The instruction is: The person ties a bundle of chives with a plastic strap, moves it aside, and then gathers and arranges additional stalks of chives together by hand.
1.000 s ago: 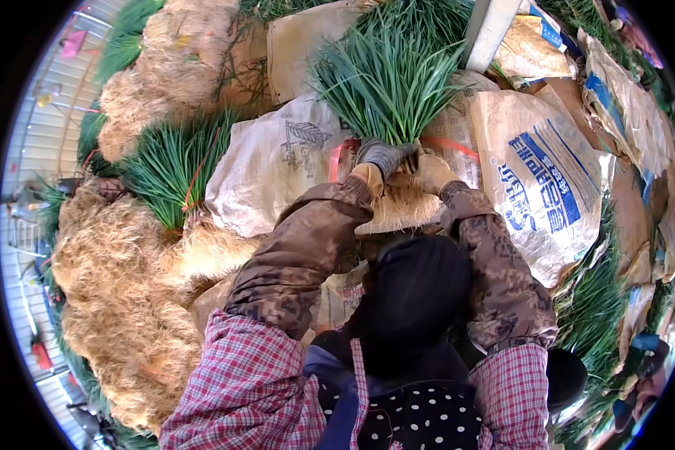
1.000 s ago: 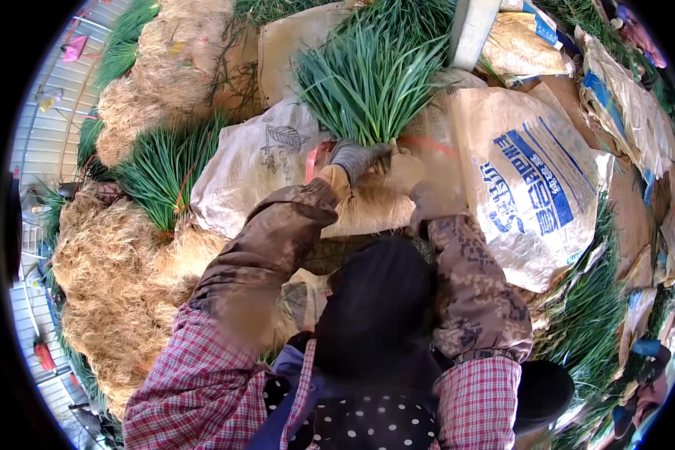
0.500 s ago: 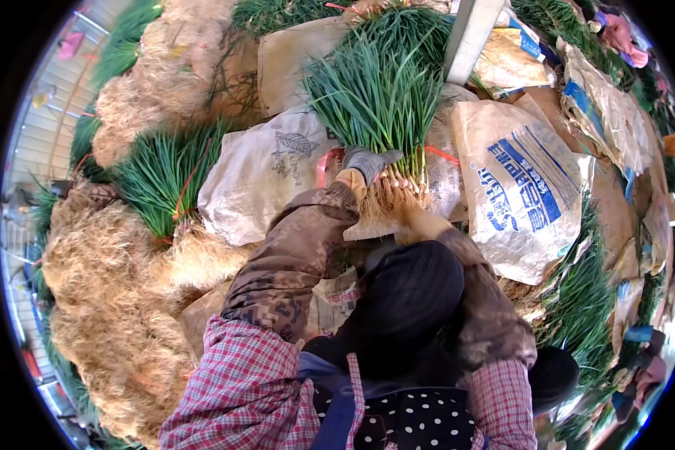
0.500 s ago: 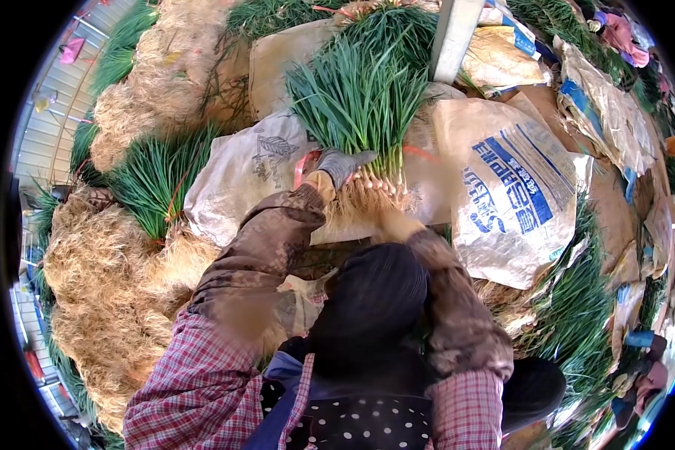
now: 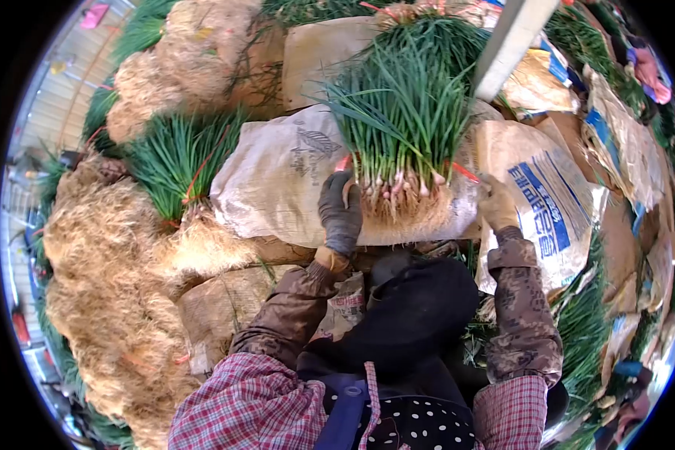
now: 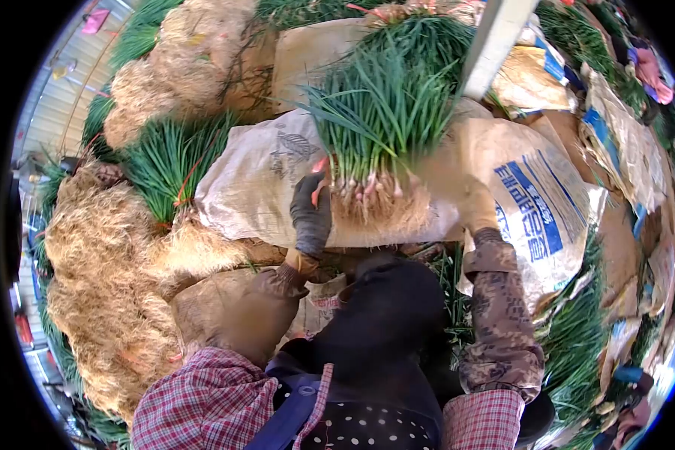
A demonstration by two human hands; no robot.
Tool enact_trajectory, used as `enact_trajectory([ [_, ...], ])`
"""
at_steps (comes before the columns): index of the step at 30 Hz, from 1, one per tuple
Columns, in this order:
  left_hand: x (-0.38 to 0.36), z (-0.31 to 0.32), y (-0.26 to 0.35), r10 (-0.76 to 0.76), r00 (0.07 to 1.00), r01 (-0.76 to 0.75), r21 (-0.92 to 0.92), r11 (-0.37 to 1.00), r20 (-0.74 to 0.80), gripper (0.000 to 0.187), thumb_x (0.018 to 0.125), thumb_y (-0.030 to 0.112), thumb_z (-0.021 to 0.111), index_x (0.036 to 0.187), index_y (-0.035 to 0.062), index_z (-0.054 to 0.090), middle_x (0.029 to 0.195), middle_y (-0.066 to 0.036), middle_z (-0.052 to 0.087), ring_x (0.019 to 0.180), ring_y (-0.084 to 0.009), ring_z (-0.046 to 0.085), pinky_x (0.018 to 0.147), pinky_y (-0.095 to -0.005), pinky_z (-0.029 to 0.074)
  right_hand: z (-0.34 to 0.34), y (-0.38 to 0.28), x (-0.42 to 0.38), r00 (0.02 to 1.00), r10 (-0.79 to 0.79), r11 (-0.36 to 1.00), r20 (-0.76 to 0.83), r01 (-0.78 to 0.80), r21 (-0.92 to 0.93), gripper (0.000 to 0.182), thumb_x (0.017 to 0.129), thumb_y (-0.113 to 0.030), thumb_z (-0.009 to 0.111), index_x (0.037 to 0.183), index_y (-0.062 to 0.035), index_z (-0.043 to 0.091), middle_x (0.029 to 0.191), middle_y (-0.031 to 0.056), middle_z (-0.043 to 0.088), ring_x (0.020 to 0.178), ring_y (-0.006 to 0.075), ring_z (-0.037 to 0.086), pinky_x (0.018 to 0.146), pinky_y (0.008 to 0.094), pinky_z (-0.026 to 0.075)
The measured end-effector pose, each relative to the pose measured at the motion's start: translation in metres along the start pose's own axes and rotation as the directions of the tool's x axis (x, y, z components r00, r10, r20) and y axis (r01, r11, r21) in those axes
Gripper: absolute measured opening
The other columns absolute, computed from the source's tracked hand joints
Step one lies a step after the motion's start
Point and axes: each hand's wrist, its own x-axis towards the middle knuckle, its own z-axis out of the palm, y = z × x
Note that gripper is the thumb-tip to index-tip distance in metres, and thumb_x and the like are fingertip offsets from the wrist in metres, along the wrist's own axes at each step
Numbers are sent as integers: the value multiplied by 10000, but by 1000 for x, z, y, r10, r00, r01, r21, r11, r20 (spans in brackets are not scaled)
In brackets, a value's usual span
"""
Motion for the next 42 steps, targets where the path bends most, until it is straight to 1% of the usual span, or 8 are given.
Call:
enact_trajectory([
  [9, 42, -39, -79, 323, 736, -618, 396, 679, 595, 379, 751, 32, 550, 1073, 206, 647, 1084, -130, 592, 1009, -322, 560, 882, -401, 443, 42, 6, 37, 962, 187, 941, 199, -118, -316, 356, 853, -128, 577, 1205, -93, 547, 1047, 194, 637, 971, 369, 608, 851, 394, 480],
  [12, 60, -18, -98, -46, 693, -409, 445, 797, 719, 313, 693, -14, 582, 934, 158, 683, 976, -146, 607, 906, -322, 597, 792, -430, 482, 26, 9, 38, 926, 312, 866, 212, -185, -465, 289, 832, -247, 628, 1084, -107, 615, 1001, 183, 648, 957, 367, 605, 832, 414, 479],
  [16, 63, -36, -89, 283, 817, -193, -225, 955, 502, 192, 679, -6, 670, 853, 73, 656, 838, -82, 570, 799, -242, 578, 721, -333, 488, -3, 3, 41, 934, 282, 911, 222, -188, -367, 218, 826, -248, 645, 914, -51, 670, 882, 181, 661, 853, 316, 635, 778, 379, 485],
  [21, 55, -46, -68, -185, 872, 467, -658, 592, 452, 135, 873, 85, 645, 994, 36, 678, 980, -18, 650, 811, -90, 561, 703, -254, 463, -27, -43, 58, 960, 140, 967, 241, -81, -240, 234, 832, -229, 636, 895, -4, 654, 800, 173, 651, 744, 269, 627, 726, 362, 484],
  [27, 60, -13, -17, -121, 914, 351, -603, 717, 388, 121, 847, 100, 675, 947, 36, 693, 847, 2, 638, 745, -85, 542, 668, -244, 449, 7, -108, 65, 931, -195, 891, 308, 299, -340, 225, 873, -257, 595, 870, -41, 655, 796, 130, 651, 753, 273, 619, 722, 380, 499],
  [30, 65, 9, 2, 37, 924, 183, -526, 830, 380, 102, 832, 90, 682, 915, 31, 677, 806, -40, 613, 729, -111, 552, 652, -258, 443, 20, -157, 51, 865, 126, 991, 485, -85, -105, 187, 858, -213, 592, 899, -43, 658, 810, 124, 658, 739, 262, 617, 706, 377, 506],
  [34, 61, 8, 37, 28, 813, 326, -494, 806, 582, 213, 888, 211, 612, 1020, 48, 650, 776, -51, 630, 744, -144, 611, 673, -286, 490, 39, -143, 25, 822, -495, 856, 283, 404, 323, 253, 834, -222, 555, 919, 1, 639, 791, 182, 648, 693, 281, 640, 641, 396, 501],
  [42, 52, 17, 45, -74, 779, 442, -461, 769, 623, 250, 871, 262, 652, 962, 29, 655, 839, -63, 642, 742, -189, 586, 691, -320, 472, 36, -129, 16, 899, -113, 888, 423, -100, 450, 158, 844, -123, 617, 870, 33, 616, 684, 46, 597, 519, 105, 535, 474, 241, 426],
])
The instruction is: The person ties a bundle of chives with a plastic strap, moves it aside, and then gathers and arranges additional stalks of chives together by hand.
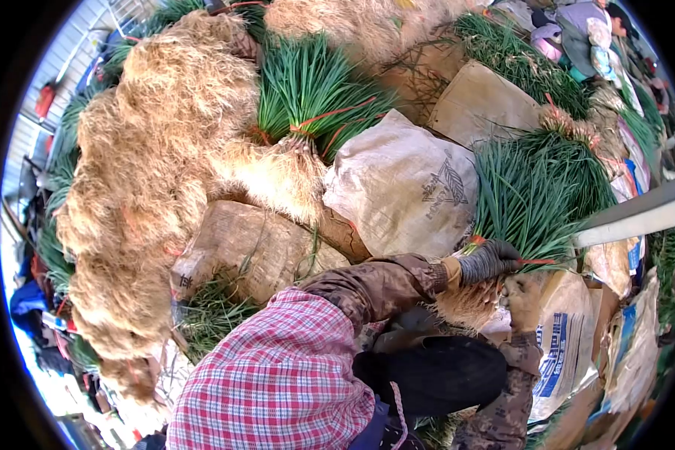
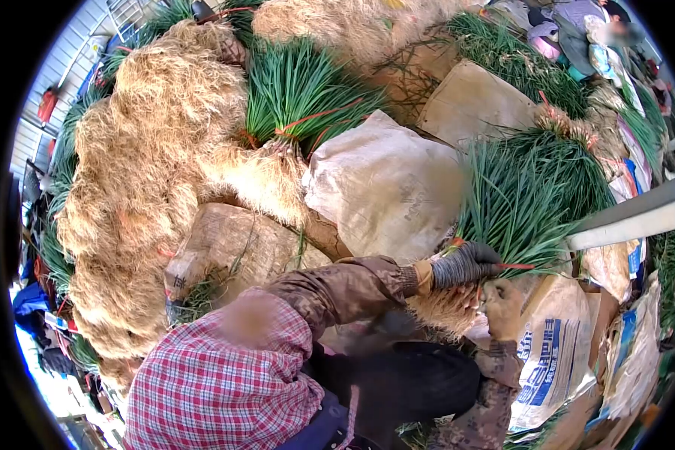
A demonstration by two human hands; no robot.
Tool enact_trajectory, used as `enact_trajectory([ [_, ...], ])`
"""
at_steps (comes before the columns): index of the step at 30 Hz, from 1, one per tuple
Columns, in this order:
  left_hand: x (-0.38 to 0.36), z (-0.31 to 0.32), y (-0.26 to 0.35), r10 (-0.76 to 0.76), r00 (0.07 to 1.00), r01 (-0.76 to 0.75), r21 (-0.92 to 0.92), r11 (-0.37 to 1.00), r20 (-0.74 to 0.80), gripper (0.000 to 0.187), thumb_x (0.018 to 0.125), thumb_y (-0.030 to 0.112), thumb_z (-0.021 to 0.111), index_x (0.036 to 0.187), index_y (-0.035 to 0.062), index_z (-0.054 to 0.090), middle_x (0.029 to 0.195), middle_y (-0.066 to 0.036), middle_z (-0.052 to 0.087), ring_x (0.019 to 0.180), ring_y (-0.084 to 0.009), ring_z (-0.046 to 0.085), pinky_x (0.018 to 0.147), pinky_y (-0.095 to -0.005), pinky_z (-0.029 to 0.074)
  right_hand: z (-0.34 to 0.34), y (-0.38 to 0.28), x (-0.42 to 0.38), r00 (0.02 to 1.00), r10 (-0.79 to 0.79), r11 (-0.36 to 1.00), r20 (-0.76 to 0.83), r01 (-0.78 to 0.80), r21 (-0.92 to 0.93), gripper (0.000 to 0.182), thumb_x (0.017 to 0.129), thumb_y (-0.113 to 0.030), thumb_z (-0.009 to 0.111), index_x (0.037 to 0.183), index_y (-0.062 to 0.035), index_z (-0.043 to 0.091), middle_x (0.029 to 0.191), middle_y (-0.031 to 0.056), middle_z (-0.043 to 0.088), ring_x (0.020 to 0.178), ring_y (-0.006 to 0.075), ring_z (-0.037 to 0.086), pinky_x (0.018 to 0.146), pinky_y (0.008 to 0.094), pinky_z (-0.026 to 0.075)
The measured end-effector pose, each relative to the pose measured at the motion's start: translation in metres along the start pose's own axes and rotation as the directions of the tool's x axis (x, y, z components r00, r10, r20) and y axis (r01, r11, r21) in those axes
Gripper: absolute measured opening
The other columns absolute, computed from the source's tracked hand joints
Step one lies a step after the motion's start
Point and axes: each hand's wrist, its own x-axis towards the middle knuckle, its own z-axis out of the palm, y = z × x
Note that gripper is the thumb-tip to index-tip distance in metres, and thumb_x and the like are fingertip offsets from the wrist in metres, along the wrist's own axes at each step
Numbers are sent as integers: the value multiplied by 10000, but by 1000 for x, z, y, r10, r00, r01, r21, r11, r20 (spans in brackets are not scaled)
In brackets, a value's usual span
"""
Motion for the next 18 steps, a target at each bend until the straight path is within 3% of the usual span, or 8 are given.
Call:
enact_trajectory([
  [2, 12, 9, -27, 182, 983, -180, 108, 978, -4, 274, 860, 278, 669, 961, 24, 652, 848, -58, 647, 715, -193, 586, 677, -316, 469, -13, -16, -1, 986, 165, 984, -4, -165, 70, 175, 848, -151, 638, 857, 22, 614, 651, 25, 577, 484, 77, 504, 441, 220, 389],
  [3, 11, 8, -22, 236, 971, -240, 210, 948, 44, 305, 923, 289, 570, 988, 0, 644, 852, -109, 642, 747, -226, 609, 697, -319, 488, -16, -23, -1, 973, 230, 968, 22, -231, 99, 185, 851, -165, 645, 852, 17, 613, 637, 17, 569, 469, 64, 490, 428, 212, 370],
  [5, 22, -2, -56, 256, 812, -14, -420, 907, 525, 372, 955, 319, 482, 1064, -13, 610, 859, -146, 631, 808, -258, 620, 739, -342, 503, -12, -46, -3, 938, 343, 925, 48, -346, 158, 167, 863, -161, 634, 816, -5, 600, 635, 5, 558, 439, 65, 469, 417, 196, 359],
  [8, -5, -5, -58, 119, 853, 329, -700, 633, 508, 490, 956, 364, 398, 1224, -35, 491, 885, -204, 610, 876, -320, 629, 788, -409, 522, -4, -49, -3, 949, 313, 943, 24, -314, 113, 177, 868, -157, 622, 819, 12, 600, 634, 10, 555, 441, 70, 475, 415, 198, 360],
  [9, -4, -1, -37, 234, 885, -22, -467, 884, 403, 484, 950, 349, 410, 1241, -31, 476, 888, -201, 612, 867, -313, 632, 778, -407, 525, -3, -49, -3, 949, 314, 933, 40, -316, 174, 177, 868, -151, 617, 838, 24, 605, 631, 14, 551, 448, 72, 479, 422, 198, 367],
  [12, -1, 7, -36, 304, 907, -368, 199, 908, 290, 347, 895, 166, 496, 1192, -12, 513, 964, -161, 617, 904, -245, 625, 749, -353, 528, -3, -47, -3, 966, 253, 948, 45, -257, 186, 176, 867, -149, 614, 863, 27, 618, 637, 18, 554, 468, 73, 490, 447, 195, 387],
  [15, 4, 3, -27, 65, 965, -22, -171, 985, 253, 270, 816, 83, 631, 1081, 36, 608, 964, -123, 642, 888, -218, 623, 768, -330, 511, 9, -63, -17, 993, 99, 994, 61, -102, 41, 205, 879, -187, 625, 923, 10, 658, 676, 37, 610, 557, 86, 562, 483, 211, 439],
  [18, 29, 26, -83, 83, 993, -40, -402, 915, 88, 201, 851, 141, 637, 1026, 43, 641, 945, -110, 649, 827, -194, 617, 735, -321, 502, -3, -102, -49, 857, 152, 938, 493, -281, 200, 291, 904, -235, 611, 1070, 2, 640, 739, 42, 623, 584, 90, 576, 503, 219, 478],
])
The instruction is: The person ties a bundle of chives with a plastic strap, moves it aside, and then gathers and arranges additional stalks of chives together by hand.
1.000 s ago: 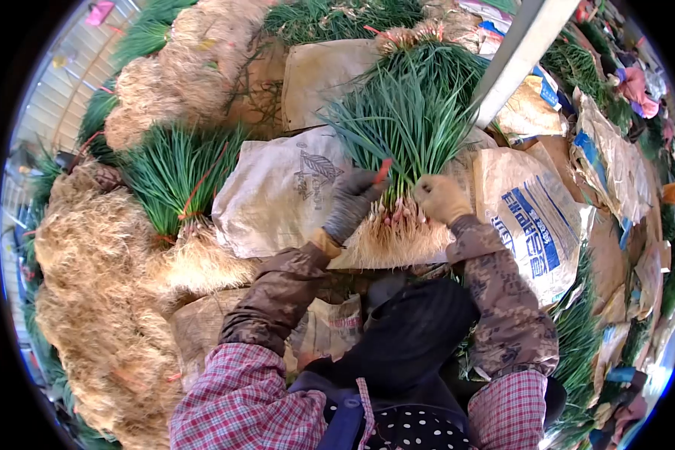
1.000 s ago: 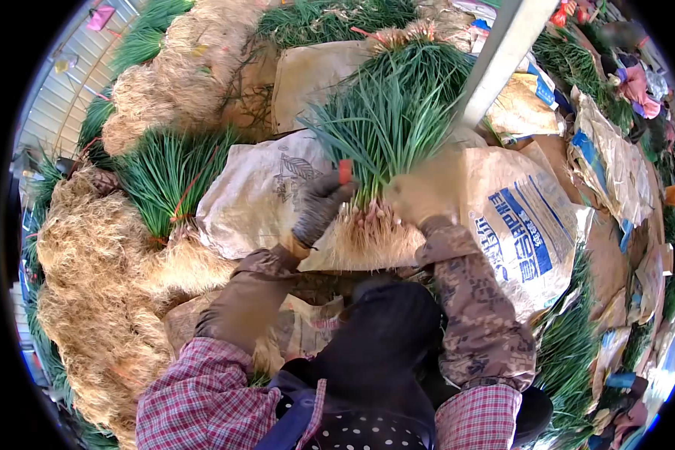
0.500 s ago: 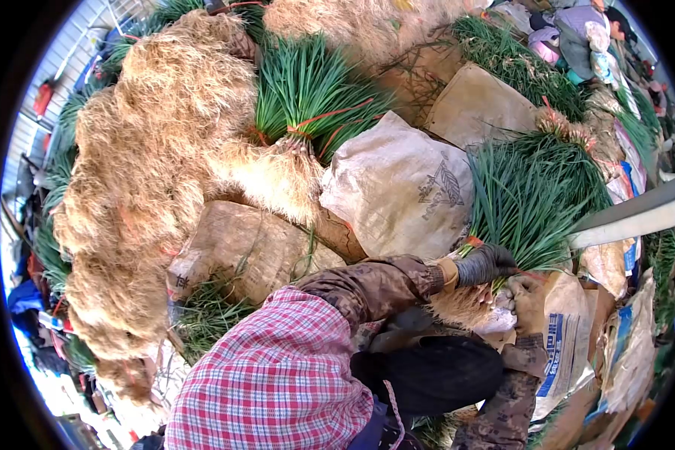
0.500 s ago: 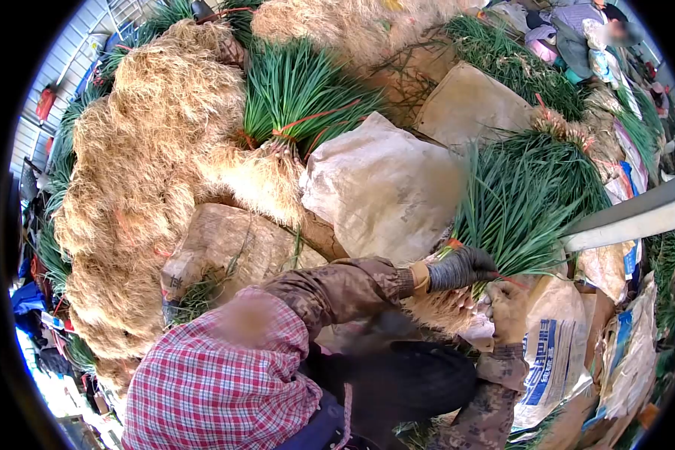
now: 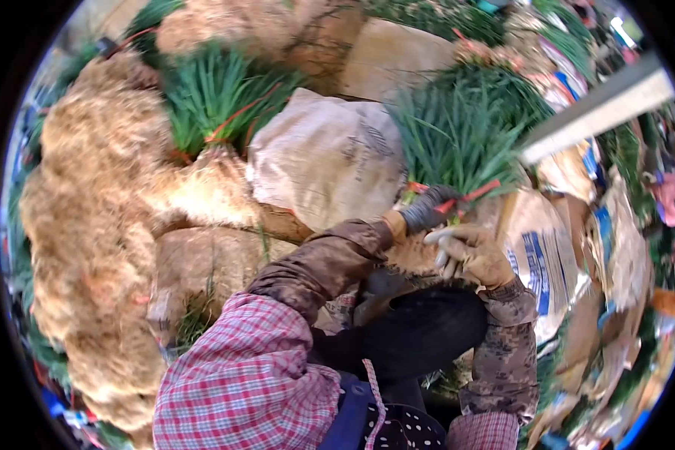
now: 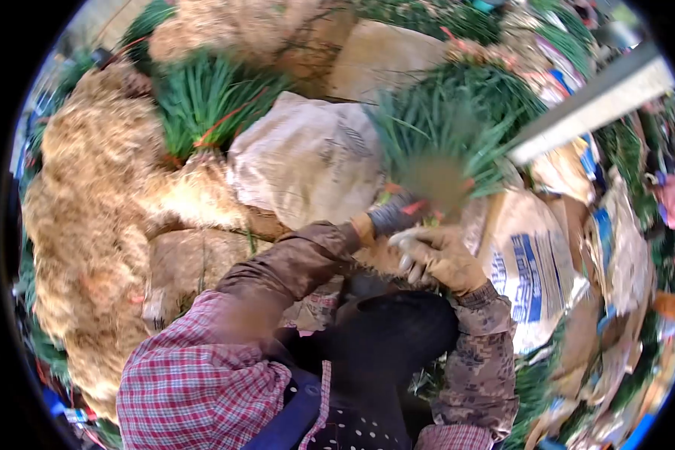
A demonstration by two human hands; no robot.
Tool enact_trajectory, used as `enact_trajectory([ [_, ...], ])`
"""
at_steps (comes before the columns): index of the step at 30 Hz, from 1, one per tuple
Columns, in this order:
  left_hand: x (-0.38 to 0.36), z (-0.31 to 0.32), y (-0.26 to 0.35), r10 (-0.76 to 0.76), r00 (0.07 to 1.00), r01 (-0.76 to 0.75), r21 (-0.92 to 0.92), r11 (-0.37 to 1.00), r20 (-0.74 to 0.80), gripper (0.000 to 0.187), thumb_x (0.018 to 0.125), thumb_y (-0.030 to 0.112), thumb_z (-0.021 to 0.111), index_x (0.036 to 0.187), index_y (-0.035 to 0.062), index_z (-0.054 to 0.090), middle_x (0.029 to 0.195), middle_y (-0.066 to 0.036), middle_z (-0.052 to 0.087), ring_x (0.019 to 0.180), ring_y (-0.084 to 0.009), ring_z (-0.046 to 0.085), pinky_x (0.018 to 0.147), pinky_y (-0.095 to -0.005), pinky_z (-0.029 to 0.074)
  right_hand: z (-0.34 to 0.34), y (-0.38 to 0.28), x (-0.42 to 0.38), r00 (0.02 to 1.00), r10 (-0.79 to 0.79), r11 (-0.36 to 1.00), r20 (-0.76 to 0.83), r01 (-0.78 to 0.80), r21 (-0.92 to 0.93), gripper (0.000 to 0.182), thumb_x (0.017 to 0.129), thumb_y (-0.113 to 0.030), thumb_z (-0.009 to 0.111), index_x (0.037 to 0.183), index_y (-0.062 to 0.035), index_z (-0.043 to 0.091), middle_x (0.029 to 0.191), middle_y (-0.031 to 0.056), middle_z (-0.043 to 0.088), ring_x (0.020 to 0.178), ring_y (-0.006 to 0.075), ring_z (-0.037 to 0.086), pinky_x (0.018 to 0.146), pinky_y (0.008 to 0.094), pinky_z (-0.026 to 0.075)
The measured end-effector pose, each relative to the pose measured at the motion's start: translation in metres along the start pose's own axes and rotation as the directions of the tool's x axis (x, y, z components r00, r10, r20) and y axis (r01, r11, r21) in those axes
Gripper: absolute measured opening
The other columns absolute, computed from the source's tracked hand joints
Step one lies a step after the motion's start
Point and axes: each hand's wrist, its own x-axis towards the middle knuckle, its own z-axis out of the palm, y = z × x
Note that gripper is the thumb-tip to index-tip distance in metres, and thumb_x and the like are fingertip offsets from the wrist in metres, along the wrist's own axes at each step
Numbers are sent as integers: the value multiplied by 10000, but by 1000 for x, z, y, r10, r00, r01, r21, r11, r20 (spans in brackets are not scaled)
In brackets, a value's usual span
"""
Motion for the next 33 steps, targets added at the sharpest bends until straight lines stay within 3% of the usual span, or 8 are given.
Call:
enact_trajectory([
  [8, -3, 2, 36, -84, 995, 60, 347, 936, 54, 199, 865, 189, 658, 995, 38, 665, 878, -103, 654, 785, -200, 610, 707, -325, 490, -44, 22, 24, 817, -78, 994, -572, 20, -107, 373, 910, -318, 597, 1111, -6, 628, 624, 2, 556, 490, 74, 508, 431, 192, 400],
  [13, 2, -4, 18, 187, 973, -218, 270, 938, 137, 209, 885, 174, 613, 1057, 61, 648, 861, -87, 662, 823, -182, 634, 721, -315, 505, -47, 19, 59, 885, -107, 991, -453, 133, 25, 354, 926, -342, 571, 1063, -19, 614, 623, -14, 536, 476, 70, 465, 425, 202, 368],
  [20, 20, -14, 84, -266, 960, 153, 636, 756, 85, 236, 869, 279, 606, 895, 68, 707, 652, -67, 626, 554, -138, 551, 549, -301, 434, -82, 85, 31, 906, -5, 875, -424, 209, 436, 355, 962, -389, 478, 920, -55, 594, 684, 1, 572, 570, 119, 528, 517, 241, 431],
  [25, 23, -17, 116, -596, 799, 548, 320, 773, 72, 294, 858, 360, 634, 759, 85, 660, 584, 29, 528, 527, -65, 480, 449, -234, 351, -54, 74, 19, 885, -367, 886, -286, 239, -396, 264, 946, -313, 520, 926, -110, 687, 792, 31, 640, 722, 167, 614, 653, 297, 503],
  [27, 29, -28, 110, -437, 864, 233, 572, 787, 250, 280, 877, 340, 603, 761, 94, 671, 553, 15, 500, 502, -90, 441, 470, -270, 334, -50, 95, 46, 770, -628, 201, 111, 299, -933, 166, 824, -146, 566, 933, -122, 688, 855, 92, 655, 791, 231, 629, 714, 372, 506],
  [29, 38, -31, 101, -517, 835, 290, 650, 702, 187, 341, 889, 382, 564, 731, 93, 650, 529, -6, 435, 488, -128, 385, 482, -316, 303, -18, 82, 50, 771, -602, 26, 206, 277, -961, 170, 767, -193, 580, 882, -96, 660, 832, 90, 633, 809, 290, 614, 737, 417, 495],
  [31, 37, -27, 118, -208, 753, -510, 753, 415, 625, 239, 875, 296, 550, 779, 121, 681, 529, -85, 482, 495, -225, 484, 495, -344, 383, 8, 82, 127, 746, -652, -121, 138, 77, -990, 165, 786, -186, 537, 827, -71, 647, 772, 105, 591, 760, 312, 591, 705, 447, 481],
  [33, 49, -18, 118, -263, 741, -546, 782, 301, 618, 197, 776, 281, 625, 825, 105, 699, 695, -164, 614, 680, -355, 606, 591, -396, 470, 9, 83, 125, 841, -532, 15, 97, 124, -992, 179, 788, -197, 539, 836, -63, 648, 781, 114, 596, 767, 315, 595, 708, 446, 484],
])
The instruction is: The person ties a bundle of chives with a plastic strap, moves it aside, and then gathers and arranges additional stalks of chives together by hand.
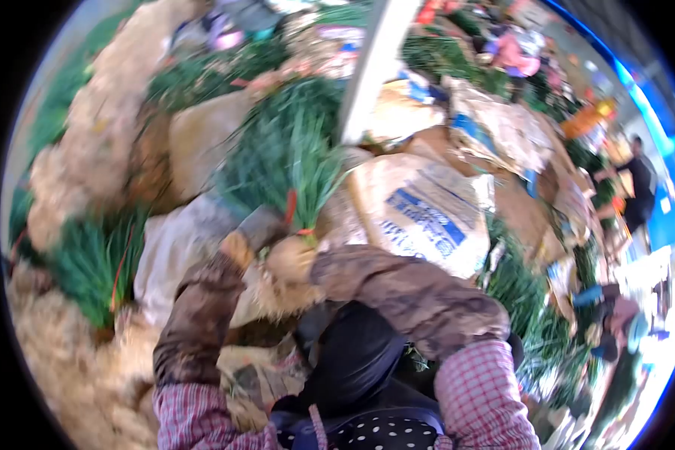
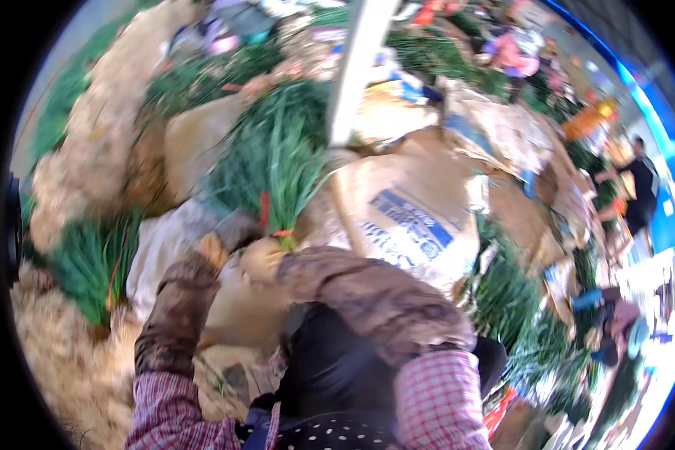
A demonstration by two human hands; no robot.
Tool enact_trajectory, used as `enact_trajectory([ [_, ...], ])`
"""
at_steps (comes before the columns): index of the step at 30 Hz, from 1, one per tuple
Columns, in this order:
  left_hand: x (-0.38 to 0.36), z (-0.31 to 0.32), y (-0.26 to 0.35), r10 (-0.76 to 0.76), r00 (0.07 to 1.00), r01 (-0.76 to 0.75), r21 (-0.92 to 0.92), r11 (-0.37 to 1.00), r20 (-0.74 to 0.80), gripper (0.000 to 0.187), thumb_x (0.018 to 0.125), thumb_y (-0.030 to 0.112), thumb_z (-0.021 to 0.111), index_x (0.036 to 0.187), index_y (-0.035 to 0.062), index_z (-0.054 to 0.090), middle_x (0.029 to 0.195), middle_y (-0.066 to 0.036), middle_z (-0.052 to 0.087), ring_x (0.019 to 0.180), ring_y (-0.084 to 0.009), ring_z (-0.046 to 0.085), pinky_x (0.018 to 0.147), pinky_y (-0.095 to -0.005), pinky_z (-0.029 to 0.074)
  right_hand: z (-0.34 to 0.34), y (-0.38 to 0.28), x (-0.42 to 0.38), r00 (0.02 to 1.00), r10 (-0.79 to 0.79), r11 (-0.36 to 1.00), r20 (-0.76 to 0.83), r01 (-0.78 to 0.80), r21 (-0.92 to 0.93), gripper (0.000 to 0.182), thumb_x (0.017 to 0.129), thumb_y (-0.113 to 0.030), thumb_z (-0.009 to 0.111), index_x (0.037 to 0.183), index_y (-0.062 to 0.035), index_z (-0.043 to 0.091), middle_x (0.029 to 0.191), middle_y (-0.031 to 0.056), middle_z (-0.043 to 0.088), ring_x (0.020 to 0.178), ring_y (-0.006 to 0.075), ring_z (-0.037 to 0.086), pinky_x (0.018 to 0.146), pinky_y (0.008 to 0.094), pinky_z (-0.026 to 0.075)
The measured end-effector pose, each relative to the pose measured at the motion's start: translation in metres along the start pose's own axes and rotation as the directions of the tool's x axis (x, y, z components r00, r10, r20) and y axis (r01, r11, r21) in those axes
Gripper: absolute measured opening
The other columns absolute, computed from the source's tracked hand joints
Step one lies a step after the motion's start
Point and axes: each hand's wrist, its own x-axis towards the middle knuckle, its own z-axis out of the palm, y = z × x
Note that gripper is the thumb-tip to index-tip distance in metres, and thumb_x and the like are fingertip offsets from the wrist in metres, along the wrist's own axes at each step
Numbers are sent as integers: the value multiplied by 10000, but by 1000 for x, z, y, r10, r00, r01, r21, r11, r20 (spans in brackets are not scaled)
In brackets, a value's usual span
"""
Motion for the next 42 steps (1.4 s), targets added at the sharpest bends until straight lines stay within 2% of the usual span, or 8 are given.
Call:
enact_trajectory([
  [3, 19, -3, 28, -494, 850, 504, -7, 864, 183, 274, 690, 309, 687, 818, 67, 696, 848, -191, 652, 842, -376, 625, 694, -420, 497, 2, 2, -2, 994, 81, 997, 73, -81, 2, 202, 790, -213, 541, 849, -52, 649, 794, 126, 604, 777, 319, 601, 713, 443, 488],
  [6, 25, 13, 32, -602, 791, 573, 210, 792, 110, 271, 723, 304, 649, 821, 56, 699, 834, -196, 650, 836, -369, 630, 720, -422, 500, 2, -2, -3, 989, 117, 993, 91, -119, 23, 227, 792, -229, 544, 862, -42, 651, 807, 139, 611, 788, 323, 607, 717, 440, 491],
  [16, 8, 53, 48, -246, 964, 259, 145, 955, -106, 241, 667, 314, 693, 713, 78, 706, 746, -204, 637, 712, -350, 639, 623, -446, 488, -14, -18, -14, 944, 173, 975, 282, -205, 88, 314, 798, -281, 554, 906, -5, 656, 850, 181, 637, 822, 337, 627, 733, 432, 504],
  [17, 8, 9, 108, -496, 868, 491, -146, 859, 5, 265, 638, 311, 710, 687, 51, 697, 697, -201, 629, 656, -318, 639, 600, -433, 489, -20, -26, -18, 939, 141, 979, 314, -178, 94, 323, 799, -287, 555, 911, -2, 657, 854, 185, 640, 826, 338, 629, 735, 431, 505],
  [23, 21, 121, 55, -260, 889, 418, 435, 798, -378, 131, 700, 174, 622, 720, 96, 725, 689, -103, 672, 653, -286, 655, 547, -401, 484, -94, -61, -58, 694, -103, 983, 713, -36, 178, 377, 803, -318, 560, 937, 20, 660, 880, 210, 655, 846, 347, 642, 744, 425, 512],
  [26, 26, 113, 69, -419, 890, 452, 451, 769, -177, 128, 728, 171, 603, 745, 117, 718, 754, -90, 693, 684, -242, 663, 534, -418, 478, -146, -26, -58, 774, -177, 846, 608, -196, 496, 290, 817, -245, 591, 1007, -40, 668, 883, 166, 673, 820, 329, 648, 755, 362, 520],
  [36, 25, 118, 82, -379, 868, 473, 305, 826, -321, 137, 748, 165, 577, 748, 110, 702, 736, -104, 670, 694, -261, 653, 571, -393, 483, -83, 17, 24, 885, 297, 941, 359, -335, 45, 475, 784, -300, 676, 1227, -160, 577, 997, 137, 664, 912, 285, 634, 823, 380, 498],
  [42, 16, 117, 81, -355, 854, 446, 183, 876, -381, 143, 760, 162, 561, 749, 106, 692, 725, -112, 657, 701, -272, 647, 594, -377, 486, -62, 18, 47, 825, 411, 879, 388, -471, 70, 253, 763, -324, 682, 849, -87, 712, 865, 166, 664, 880, 331, 633, 749, 423, 495],
])
